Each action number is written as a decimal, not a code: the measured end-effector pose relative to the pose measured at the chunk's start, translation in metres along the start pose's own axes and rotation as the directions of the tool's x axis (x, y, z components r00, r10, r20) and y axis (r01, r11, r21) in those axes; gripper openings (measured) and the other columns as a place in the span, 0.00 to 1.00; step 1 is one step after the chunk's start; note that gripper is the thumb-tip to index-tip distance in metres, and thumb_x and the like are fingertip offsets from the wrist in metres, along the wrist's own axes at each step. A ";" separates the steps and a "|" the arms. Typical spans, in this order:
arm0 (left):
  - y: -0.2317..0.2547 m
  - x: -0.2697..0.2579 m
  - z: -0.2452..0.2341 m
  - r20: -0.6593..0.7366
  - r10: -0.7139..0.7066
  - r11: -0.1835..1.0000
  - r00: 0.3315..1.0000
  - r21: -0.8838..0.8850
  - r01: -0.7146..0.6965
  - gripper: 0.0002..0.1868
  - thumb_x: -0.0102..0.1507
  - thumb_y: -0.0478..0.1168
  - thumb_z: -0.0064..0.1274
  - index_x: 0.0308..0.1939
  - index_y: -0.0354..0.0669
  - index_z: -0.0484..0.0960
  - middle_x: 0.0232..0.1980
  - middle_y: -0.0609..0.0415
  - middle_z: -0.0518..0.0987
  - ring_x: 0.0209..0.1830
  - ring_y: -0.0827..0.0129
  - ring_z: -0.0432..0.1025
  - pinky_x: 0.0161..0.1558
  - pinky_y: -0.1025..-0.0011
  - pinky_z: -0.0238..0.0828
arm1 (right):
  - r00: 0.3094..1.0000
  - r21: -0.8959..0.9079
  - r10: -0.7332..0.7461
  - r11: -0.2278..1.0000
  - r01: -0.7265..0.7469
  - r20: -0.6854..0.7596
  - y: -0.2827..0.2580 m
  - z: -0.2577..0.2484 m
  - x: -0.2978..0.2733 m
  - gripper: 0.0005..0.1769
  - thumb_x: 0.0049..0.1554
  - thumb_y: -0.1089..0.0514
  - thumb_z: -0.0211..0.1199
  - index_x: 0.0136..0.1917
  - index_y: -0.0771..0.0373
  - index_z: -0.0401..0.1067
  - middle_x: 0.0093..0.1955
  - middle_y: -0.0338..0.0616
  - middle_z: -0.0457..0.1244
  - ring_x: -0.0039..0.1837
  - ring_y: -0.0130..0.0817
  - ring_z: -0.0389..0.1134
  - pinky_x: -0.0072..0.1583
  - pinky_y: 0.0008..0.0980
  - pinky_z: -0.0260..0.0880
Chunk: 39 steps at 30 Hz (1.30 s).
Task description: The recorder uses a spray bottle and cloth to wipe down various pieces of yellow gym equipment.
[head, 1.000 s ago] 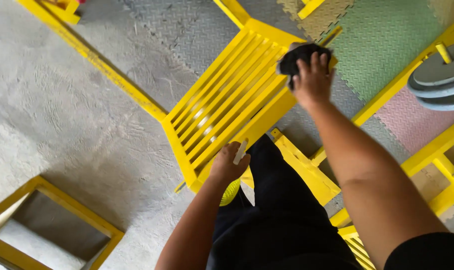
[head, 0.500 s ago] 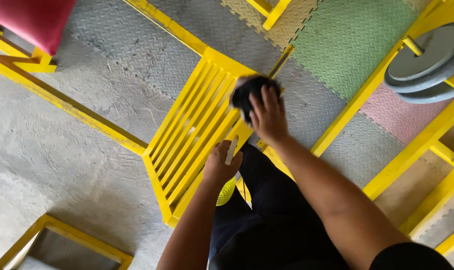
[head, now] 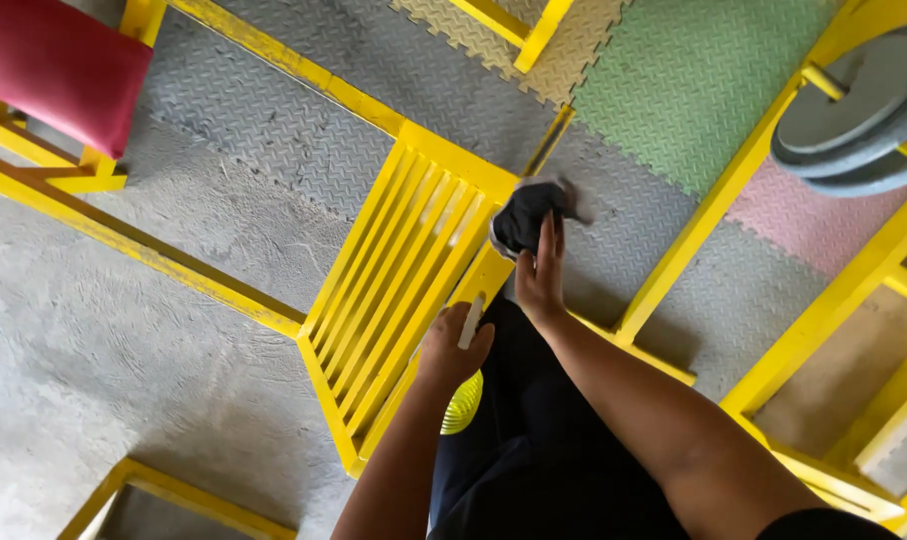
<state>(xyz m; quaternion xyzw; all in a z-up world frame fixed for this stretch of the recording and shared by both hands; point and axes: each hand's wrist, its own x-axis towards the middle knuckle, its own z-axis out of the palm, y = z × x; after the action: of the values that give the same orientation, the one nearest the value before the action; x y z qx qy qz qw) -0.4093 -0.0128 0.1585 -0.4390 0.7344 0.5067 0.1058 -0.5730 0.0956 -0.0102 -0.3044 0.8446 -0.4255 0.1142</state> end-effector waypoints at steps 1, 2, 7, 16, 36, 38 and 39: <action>0.002 0.000 -0.001 0.014 0.001 1.000 1.000 0.007 -0.001 0.16 0.57 0.48 0.59 0.41 0.42 0.78 0.41 0.40 0.79 0.45 0.42 0.74 0.45 0.49 0.71 | 1.000 -0.003 0.015 1.000 -0.015 -0.006 0.001 0.001 0.004 0.39 0.63 0.60 0.53 0.84 0.68 0.46 0.84 0.71 0.42 0.84 0.69 0.42 0.82 0.57 0.43; 0.003 0.001 -0.003 0.026 0.016 1.000 1.000 -0.001 -0.016 0.16 0.57 0.48 0.59 0.41 0.42 0.78 0.41 0.40 0.79 0.44 0.42 0.75 0.45 0.50 0.71 | 0.997 0.060 0.076 0.995 -0.076 -0.006 0.000 0.003 0.008 0.39 0.64 0.59 0.53 0.84 0.67 0.46 0.83 0.70 0.42 0.83 0.68 0.43 0.81 0.56 0.44; 0.000 0.014 -0.003 0.064 0.159 0.987 0.985 -0.034 -0.157 0.15 0.58 0.46 0.58 0.43 0.41 0.78 0.40 0.41 0.79 0.43 0.43 0.75 0.43 0.52 0.72 | 0.905 0.216 0.424 0.888 -0.406 -0.043 -0.006 0.004 0.089 0.35 0.60 0.52 0.59 0.77 0.65 0.56 0.74 0.64 0.53 0.74 0.57 0.54 0.73 0.48 0.55; -0.009 0.042 -0.006 0.132 0.258 0.965 0.957 0.011 -0.262 0.15 0.59 0.44 0.60 0.43 0.39 0.79 0.41 0.42 0.80 0.42 0.45 0.76 0.43 0.56 0.73 | 0.488 0.572 0.842 0.289 -0.768 0.231 -0.015 -0.003 0.021 0.27 0.63 0.42 0.53 0.69 0.58 0.65 0.58 0.46 0.63 0.57 0.37 0.62 0.57 0.39 0.63; 0.041 0.074 -0.012 0.145 0.296 0.942 0.944 0.117 -0.313 0.17 0.59 0.42 0.59 0.49 0.37 0.80 0.46 0.41 0.81 0.46 0.46 0.76 0.48 0.57 0.75 | 0.795 0.567 0.597 0.622 -0.540 0.102 0.006 0.022 -0.014 0.23 0.68 0.50 0.54 0.72 0.60 0.65 0.61 0.50 0.67 0.64 0.48 0.66 0.67 0.41 0.64; 0.042 0.085 -0.016 0.122 0.323 0.933 0.938 0.125 -0.338 0.17 0.59 0.41 0.58 0.49 0.37 0.80 0.46 0.41 0.81 0.47 0.45 0.76 0.49 0.56 0.74 | 0.726 0.363 0.642 0.634 -0.683 0.245 0.023 -0.008 -0.012 0.22 0.66 0.51 0.55 0.71 0.59 0.67 0.62 0.50 0.67 0.65 0.47 0.67 0.67 0.40 0.64; 0.041 0.091 -0.018 0.106 0.350 0.923 0.931 0.133 -0.362 0.17 0.59 0.40 0.56 0.50 0.37 0.79 0.47 0.41 0.81 0.48 0.45 0.76 0.50 0.55 0.74 | 0.622 0.129 0.696 0.623 -0.771 0.358 0.032 -0.023 -0.010 0.22 0.65 0.51 0.56 0.69 0.58 0.69 0.62 0.50 0.67 0.65 0.46 0.68 0.66 0.40 0.65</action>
<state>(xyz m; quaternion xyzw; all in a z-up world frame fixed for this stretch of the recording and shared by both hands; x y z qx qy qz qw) -0.4889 -0.0720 0.1394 -0.2682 0.8332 0.4779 0.0741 -0.5887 0.1309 -0.0222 0.0338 0.8035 -0.4048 0.4352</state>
